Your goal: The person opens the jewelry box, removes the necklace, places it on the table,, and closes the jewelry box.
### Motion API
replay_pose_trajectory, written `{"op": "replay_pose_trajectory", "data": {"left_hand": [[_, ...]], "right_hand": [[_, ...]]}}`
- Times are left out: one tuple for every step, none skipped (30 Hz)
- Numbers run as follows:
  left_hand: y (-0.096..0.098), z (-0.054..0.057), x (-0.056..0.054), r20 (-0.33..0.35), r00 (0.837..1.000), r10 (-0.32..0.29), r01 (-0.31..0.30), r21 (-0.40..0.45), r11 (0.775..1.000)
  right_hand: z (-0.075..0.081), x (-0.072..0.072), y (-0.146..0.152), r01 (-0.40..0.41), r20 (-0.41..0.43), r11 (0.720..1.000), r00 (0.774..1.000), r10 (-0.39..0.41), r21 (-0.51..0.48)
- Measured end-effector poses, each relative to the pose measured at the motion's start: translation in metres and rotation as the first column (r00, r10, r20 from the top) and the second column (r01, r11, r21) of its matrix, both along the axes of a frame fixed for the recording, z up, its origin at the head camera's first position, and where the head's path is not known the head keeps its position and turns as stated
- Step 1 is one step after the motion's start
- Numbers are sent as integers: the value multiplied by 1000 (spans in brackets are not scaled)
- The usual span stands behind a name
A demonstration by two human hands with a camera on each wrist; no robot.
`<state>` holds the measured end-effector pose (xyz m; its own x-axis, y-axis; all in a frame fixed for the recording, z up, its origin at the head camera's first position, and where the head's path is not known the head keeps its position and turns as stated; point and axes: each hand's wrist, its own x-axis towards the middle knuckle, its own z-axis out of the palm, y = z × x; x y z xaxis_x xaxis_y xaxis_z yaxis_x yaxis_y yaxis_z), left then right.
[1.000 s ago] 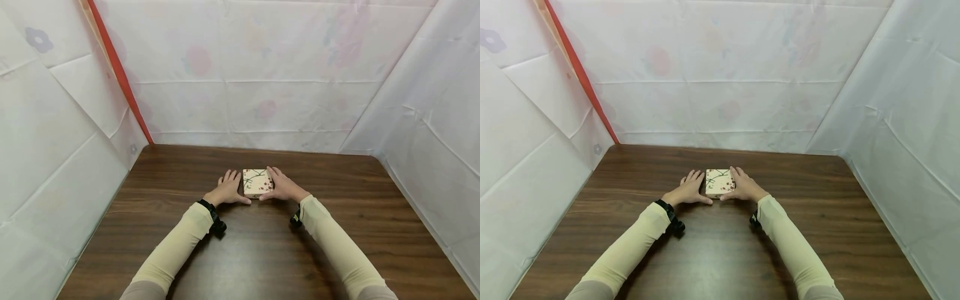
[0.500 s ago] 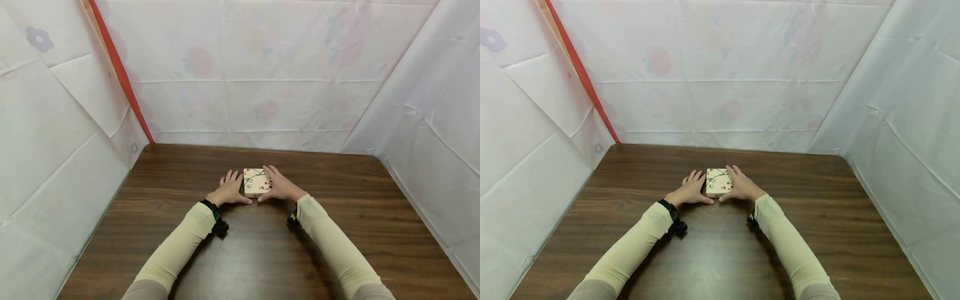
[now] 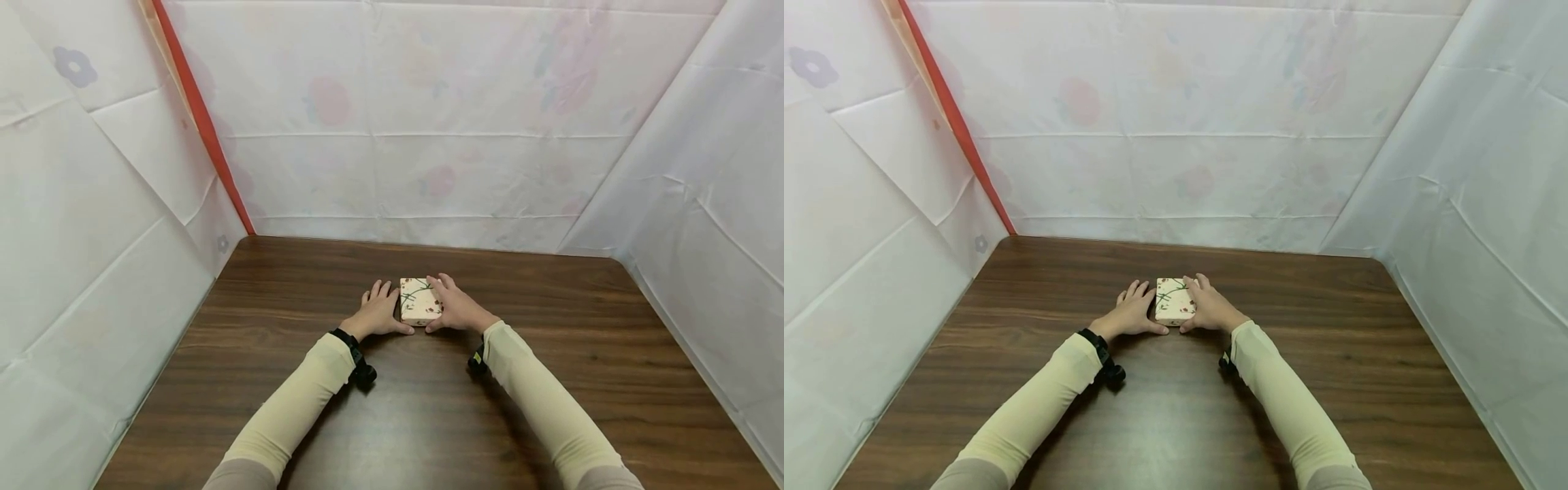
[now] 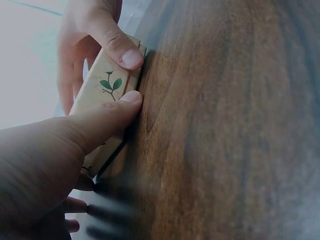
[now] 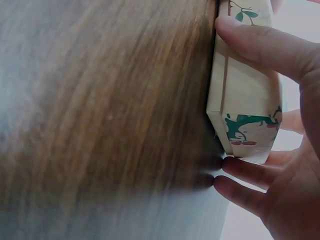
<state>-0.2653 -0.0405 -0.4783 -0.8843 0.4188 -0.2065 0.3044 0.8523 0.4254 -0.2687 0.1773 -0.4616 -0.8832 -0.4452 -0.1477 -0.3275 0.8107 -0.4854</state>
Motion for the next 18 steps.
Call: {"op": "replay_pose_trajectory", "data": {"left_hand": [[0, 0, 0, 0, 1000, 1, -1, 6, 1000], [1, -1, 0, -2, 1000, 2, -2, 10, 1000], [1, -1, 0, -3, 1000, 2, -2, 15, 1000], [1, -1, 0, -4, 1000, 1, -1, 16, 1000], [2, -1, 0, -6, 1000, -1, 1, 16, 1000], [2, -1, -1, -6, 1000, -4, 4, 19, 1000], [2, -1, -1, -4, 1000, -6, 6, 27, 1000], [2, -1, -1, -3, 1000, -8, 8, 38, 999], [2, -1, -1, 0, 1000, -10, 10, 48, 999], [2, 0, -1, 2, 1000, -12, 11, 60, 998], [2, 0, -1, 3, 1000, -12, 11, 73, 997], [2, 0, 0, 4, 1000, -12, 12, 85, 996], [2, 1, 0, 4, 1000, -12, 12, 92, 996], [2, 0, 0, 3, 1000, -13, 13, 94, 995], [2, 0, 0, 1, 1000, -14, 14, 95, 995], [2, 0, 0, 0, 1000, -14, 14, 98, 995], [2, 0, 0, -3, 1000, -13, 13, 99, 995], [2, -1, 0, -5, 1000, -12, 12, 100, 995]], "right_hand": [[0, 0, 0, 4, 0, 1000, 1000, -4, -2], [-1, 0, 0, 8, -2, 1000, 1000, -8, -3], [-1, 1, 0, 10, -5, 1000, 1000, -10, -3], [-1, 1, -1, 11, -8, 1000, 1000, -11, -4], [-1, 1, -1, 12, -10, 1000, 1000, -12, -5], [-1, 2, -1, 11, -13, 1000, 1000, -11, -6], [-1, 2, -1, 10, -16, 1000, 1000, -10, -8], [-1, 2, -1, 9, -18, 1000, 1000, -9, -9], [-1, 2, 0, 8, -19, 1000, 1000, -9, -10], [-1, 3, 0, 7, -22, 1000, 1000, -7, -8], [-1, 3, 0, 5, -26, 1000, 1000, -5, -6], [-1, 3, 0, 4, -29, 1000, 1000, -4, -4], [-1, 3, 0, 2, -32, 1000, 999, -3, -3], [-1, 4, 0, 1, -36, 1000, 999, -1, -1], [-1, 4, 1, 0, -39, 1000, 999, 0, 0], [-1, 5, 1, -1, -41, 1000, 999, 1, 0], [-1, 5, 2, 0, -41, 1000, 999, 0, -3], [-1, 6, 2, 1, -41, 1000, 999, -1, -9]]}}
